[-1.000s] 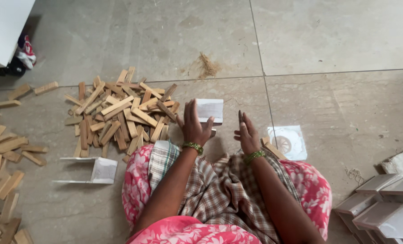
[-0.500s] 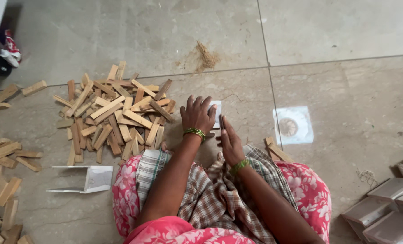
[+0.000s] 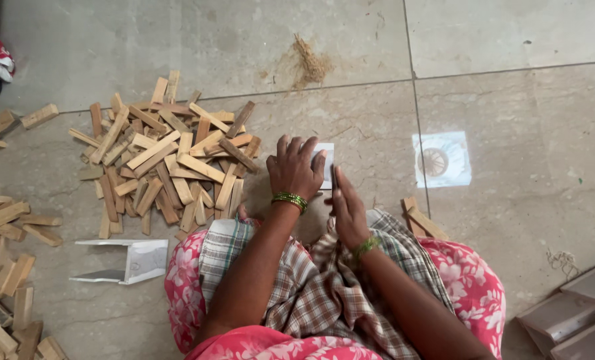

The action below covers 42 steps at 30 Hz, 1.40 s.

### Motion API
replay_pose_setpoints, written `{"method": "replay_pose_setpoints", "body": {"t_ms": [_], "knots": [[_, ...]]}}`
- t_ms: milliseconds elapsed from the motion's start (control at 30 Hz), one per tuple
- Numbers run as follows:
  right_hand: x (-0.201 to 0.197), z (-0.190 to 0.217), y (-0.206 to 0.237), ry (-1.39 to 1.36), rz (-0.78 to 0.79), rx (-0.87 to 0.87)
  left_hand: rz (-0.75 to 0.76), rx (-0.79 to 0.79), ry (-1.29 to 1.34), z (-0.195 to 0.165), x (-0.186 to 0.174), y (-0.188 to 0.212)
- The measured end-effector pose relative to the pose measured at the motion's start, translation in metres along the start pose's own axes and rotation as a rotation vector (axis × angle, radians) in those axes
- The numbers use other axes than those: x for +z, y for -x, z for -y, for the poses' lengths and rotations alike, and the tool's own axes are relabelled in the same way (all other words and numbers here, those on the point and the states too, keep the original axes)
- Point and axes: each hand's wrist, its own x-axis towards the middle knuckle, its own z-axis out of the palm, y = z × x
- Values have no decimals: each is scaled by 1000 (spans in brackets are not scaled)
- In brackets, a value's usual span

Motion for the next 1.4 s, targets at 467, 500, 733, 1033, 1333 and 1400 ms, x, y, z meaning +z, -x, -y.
{"method": "replay_pose_setpoints", "body": {"t_ms": [467, 500, 733, 1033, 1333, 1400], "knots": [[-4, 10, -1, -10, 52, -29, -23, -5, 9, 1, 1, 1], [-5, 10, -18, -26, 56, -28, -31, -4, 7, 1, 1, 0], [-6, 17, -11, 44, 60, 22, 6, -43, -30, -2, -3, -3], [-7, 15, -33, -8, 63, 0, 27, -22, -13, 2, -2, -4], [-4, 13, 20, 2, 78, -183, 45, -44, -5, -2, -5, -4], [-2, 14, 16, 125, 45, -247, 54, -29, 15, 0, -4, -3]]}}
